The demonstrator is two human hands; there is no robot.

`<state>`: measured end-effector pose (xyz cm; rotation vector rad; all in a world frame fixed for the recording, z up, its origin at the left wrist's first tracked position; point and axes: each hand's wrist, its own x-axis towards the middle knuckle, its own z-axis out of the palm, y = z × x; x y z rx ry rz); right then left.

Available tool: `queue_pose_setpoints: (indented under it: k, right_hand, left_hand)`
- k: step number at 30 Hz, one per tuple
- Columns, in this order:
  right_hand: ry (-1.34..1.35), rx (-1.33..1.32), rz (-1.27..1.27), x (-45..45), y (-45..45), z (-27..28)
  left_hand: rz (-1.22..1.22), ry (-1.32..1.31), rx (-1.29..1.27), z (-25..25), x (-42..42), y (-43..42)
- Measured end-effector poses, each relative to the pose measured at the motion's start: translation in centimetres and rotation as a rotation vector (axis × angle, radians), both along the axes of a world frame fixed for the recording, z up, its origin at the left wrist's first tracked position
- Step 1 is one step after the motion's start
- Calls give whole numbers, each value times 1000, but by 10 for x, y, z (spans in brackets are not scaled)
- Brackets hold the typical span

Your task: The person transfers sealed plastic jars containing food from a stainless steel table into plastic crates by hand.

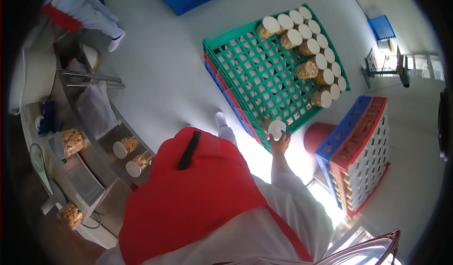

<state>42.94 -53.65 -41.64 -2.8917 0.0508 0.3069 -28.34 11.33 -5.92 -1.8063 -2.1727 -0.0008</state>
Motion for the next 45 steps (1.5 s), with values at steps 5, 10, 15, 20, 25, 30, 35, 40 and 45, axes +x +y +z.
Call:
queue_pose_setpoints:
  k: [5,10,15,20,25,30,35,40,45]
  right_hand:
    - [-197,404,629,58,181,25]
    - [15,886,1424,-19,478,172]
    - [-111,827,2133,-218,628,323]
    - [-42,244,2108,-324,682,317]
    - [-227,468,2137,-310,695,245]
    - [100,877,1948,-227,630,240]
    - [448,1136,1596,-84,526,211]
    - [209,1153,1053,95,340,135]
    - [-3,550,738,203,160,71]
  left_hand:
    - [-198,-137,132,-10,-53,-32]
    - [-141,-588,388,20,54,-143]
    - [-42,-1031,477,37,144,-226]
    - [-231,-1160,290,8,167,-261]
    - [-347,-1175,109,-11,201,-244]
    - [-616,-943,99,-15,238,-166]
    - [-603,-1145,-68,-25,329,-102]
    - [-906,-1152,-544,-102,518,-85]
    - [-1668,-778,-618,-241,782,-161]
